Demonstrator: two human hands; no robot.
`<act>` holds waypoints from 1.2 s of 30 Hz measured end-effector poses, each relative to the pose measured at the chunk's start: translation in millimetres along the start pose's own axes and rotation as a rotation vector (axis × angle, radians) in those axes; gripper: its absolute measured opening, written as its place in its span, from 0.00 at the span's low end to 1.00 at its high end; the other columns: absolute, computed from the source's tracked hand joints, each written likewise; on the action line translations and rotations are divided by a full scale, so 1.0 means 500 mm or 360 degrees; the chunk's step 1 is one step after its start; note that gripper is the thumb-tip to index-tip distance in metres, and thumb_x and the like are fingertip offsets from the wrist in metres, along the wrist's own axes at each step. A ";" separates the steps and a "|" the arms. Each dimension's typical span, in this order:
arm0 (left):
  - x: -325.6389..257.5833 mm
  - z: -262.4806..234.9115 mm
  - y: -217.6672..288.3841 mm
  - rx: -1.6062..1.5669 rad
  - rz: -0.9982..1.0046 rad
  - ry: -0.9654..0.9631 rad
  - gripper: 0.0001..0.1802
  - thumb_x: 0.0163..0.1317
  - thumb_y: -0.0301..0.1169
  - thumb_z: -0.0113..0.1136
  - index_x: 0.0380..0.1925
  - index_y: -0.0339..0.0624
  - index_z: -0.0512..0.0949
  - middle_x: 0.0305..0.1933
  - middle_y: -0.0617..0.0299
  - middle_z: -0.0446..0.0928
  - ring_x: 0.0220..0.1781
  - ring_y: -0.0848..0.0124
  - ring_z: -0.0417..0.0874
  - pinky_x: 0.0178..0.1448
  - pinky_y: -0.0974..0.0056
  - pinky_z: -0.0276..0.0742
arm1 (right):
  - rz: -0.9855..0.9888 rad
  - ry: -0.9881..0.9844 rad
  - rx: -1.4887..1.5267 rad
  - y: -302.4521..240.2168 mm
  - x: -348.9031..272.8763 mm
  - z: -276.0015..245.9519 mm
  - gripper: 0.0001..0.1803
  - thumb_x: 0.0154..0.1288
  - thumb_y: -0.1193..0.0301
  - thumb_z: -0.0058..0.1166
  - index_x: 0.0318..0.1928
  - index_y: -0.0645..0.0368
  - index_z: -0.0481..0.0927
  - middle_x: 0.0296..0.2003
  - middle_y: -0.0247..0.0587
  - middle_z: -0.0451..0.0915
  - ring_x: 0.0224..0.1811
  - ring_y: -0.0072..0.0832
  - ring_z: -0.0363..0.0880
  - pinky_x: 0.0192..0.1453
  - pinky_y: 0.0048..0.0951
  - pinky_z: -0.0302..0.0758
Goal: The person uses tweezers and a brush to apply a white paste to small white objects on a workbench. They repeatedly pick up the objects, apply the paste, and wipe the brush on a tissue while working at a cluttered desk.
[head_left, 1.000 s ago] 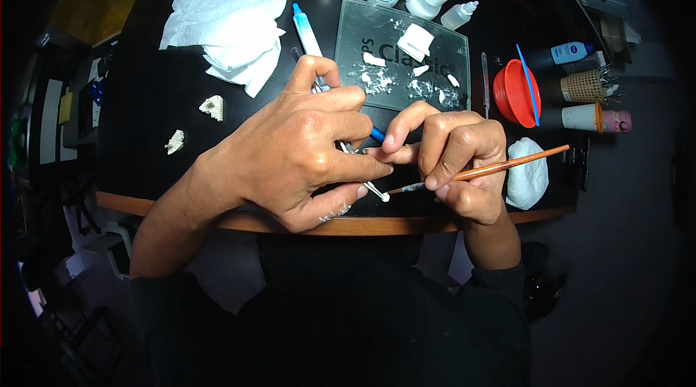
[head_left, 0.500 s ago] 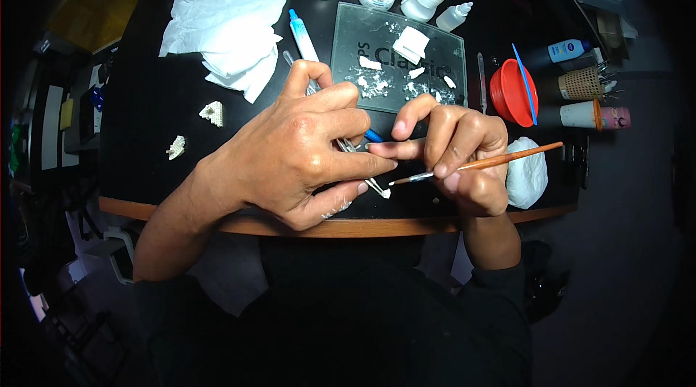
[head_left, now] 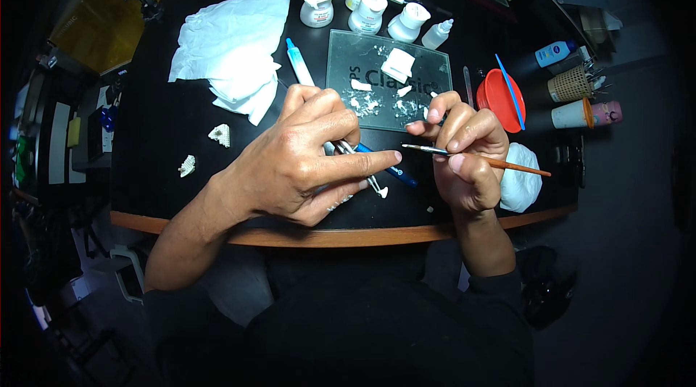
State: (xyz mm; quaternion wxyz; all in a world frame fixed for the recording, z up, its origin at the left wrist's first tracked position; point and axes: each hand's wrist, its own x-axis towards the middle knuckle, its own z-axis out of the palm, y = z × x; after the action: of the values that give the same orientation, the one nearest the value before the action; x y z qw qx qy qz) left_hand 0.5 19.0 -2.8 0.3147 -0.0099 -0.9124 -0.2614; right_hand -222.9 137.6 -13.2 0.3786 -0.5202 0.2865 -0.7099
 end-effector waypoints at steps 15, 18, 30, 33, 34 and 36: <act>0.007 0.011 0.052 -0.1264 -0.0750 0.0167 0.18 0.76 0.32 0.59 0.59 0.34 0.81 0.26 0.65 0.76 0.29 0.80 0.77 0.34 0.71 0.76 | -0.0223 0.0166 -0.0383 -0.002 -0.004 0.011 0.05 0.56 0.80 0.53 0.36 0.64 0.75 0.29 0.42 0.75 0.46 0.32 0.74 0.54 0.40 0.88; 0.013 0.008 0.059 -0.1535 -0.1003 0.0178 0.18 0.77 0.33 0.57 0.58 0.32 0.81 0.24 0.68 0.75 0.26 0.83 0.75 0.28 0.74 0.77 | -0.0159 0.0281 -0.0412 -0.007 -0.002 0.027 0.06 0.56 0.80 0.53 0.36 0.64 0.75 0.29 0.42 0.76 0.46 0.31 0.74 0.53 0.38 0.88; 0.010 -0.004 0.058 -0.1415 -0.1298 0.0250 0.17 0.79 0.34 0.54 0.54 0.31 0.83 0.23 0.65 0.78 0.21 0.83 0.76 0.24 0.76 0.73 | -0.0329 0.0136 -0.0783 0.010 0.000 0.011 0.06 0.58 0.81 0.60 0.35 0.63 0.76 0.32 0.40 0.77 0.45 0.31 0.76 0.51 0.31 0.80; 0.010 -0.004 0.060 -0.1335 -0.1350 0.0273 0.16 0.78 0.34 0.55 0.51 0.32 0.84 0.21 0.65 0.78 0.21 0.83 0.76 0.24 0.76 0.72 | -0.0244 0.0169 -0.0783 0.007 -0.004 0.016 0.06 0.59 0.81 0.59 0.35 0.63 0.76 0.33 0.41 0.77 0.45 0.31 0.76 0.51 0.30 0.79; 0.011 -0.006 0.061 -0.1306 -0.1381 0.0267 0.16 0.78 0.35 0.56 0.49 0.33 0.85 0.21 0.65 0.78 0.21 0.83 0.76 0.24 0.76 0.71 | -0.0240 0.0170 -0.0782 0.009 -0.006 0.016 0.06 0.59 0.81 0.59 0.35 0.63 0.76 0.33 0.41 0.77 0.45 0.31 0.76 0.51 0.30 0.79; 0.012 -0.005 0.061 -0.1280 -0.1413 0.0259 0.15 0.77 0.35 0.57 0.48 0.33 0.86 0.21 0.65 0.79 0.21 0.83 0.76 0.24 0.76 0.70 | -0.0153 0.0230 -0.0799 0.013 -0.011 0.014 0.06 0.59 0.83 0.58 0.35 0.63 0.76 0.36 0.43 0.76 0.45 0.29 0.75 0.50 0.29 0.79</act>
State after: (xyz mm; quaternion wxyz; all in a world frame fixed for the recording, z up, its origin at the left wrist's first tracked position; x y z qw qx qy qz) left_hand 2.8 43.0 16.6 0.2157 0.2738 -0.6320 -0.6921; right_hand -213.8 138.7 -19.2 0.1821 -0.5588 0.4548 -0.6691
